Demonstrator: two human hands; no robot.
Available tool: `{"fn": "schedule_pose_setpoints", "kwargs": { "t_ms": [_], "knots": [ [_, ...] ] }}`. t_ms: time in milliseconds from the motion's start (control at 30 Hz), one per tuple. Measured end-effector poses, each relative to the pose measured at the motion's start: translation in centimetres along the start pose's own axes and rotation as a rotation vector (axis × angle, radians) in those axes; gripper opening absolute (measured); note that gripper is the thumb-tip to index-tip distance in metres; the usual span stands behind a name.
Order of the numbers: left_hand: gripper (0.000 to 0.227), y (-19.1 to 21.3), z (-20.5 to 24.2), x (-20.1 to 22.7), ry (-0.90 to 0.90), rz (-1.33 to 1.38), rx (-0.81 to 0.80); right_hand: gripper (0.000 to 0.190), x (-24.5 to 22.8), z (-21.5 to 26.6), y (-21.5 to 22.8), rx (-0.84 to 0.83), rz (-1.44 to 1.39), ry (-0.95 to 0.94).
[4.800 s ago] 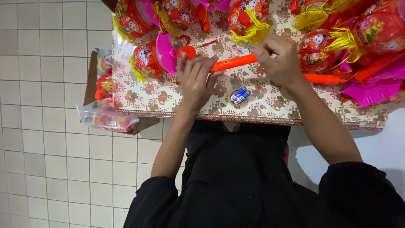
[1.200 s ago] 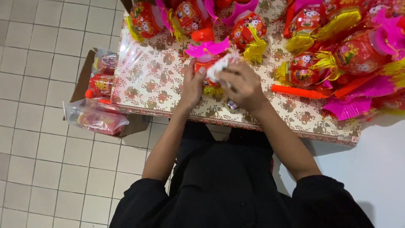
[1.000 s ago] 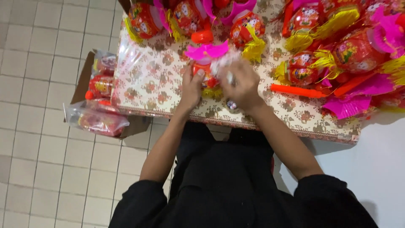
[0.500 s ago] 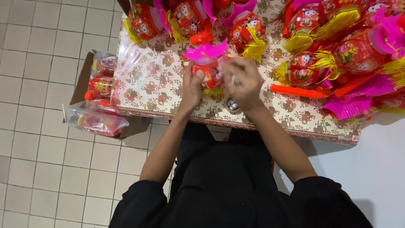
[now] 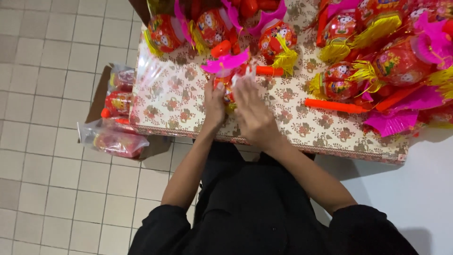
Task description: Assembling decorative lanterns by attaching plastic handles and internal components.
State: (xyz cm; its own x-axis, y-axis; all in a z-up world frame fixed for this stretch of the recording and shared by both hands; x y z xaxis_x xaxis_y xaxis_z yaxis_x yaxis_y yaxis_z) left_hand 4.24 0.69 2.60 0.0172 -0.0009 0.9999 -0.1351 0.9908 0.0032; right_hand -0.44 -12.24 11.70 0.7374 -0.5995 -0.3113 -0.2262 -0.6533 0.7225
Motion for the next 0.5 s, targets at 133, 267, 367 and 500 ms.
{"fn": "schedule_pose_setpoints", "kwargs": {
  "t_ms": [133, 267, 367, 500],
  "knots": [
    [0.098, -0.8, -0.1, 2.0, 0.014, -0.038, -0.016, 0.047, 1.0, -1.2, 1.2, 0.053, 0.018, -0.027],
    [0.097, -0.3, -0.4, -0.9, -0.037, 0.079, -0.036, 0.037, 3.0, 0.2, 0.5, 0.164, -0.03, -0.088],
    [0.105, 0.3, 0.2, 0.8, 0.14, -0.039, 0.002, 0.019, 3.3, 1.0, -0.3, 0.243, -0.06, -0.039],
    [0.099, 0.6, 0.1, -2.3, 0.077, -0.027, -0.02, 0.009, 3.6, -0.2, 0.9, 0.38, 0.002, 0.001]
  ]
}}
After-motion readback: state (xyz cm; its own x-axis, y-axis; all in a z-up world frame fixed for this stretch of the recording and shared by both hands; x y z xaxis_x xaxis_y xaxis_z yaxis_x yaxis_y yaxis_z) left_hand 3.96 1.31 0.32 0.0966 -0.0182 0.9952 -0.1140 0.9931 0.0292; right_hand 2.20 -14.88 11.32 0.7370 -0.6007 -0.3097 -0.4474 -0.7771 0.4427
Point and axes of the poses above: each hand's wrist, its own z-axis away from the middle knuckle, its own y-axis out of the back of the hand, x = y × z, the point moved 6 cm from there along -z, towards the middle knuckle, and after that the axes turned 3 degrees about -x, right-handed, at the moved point
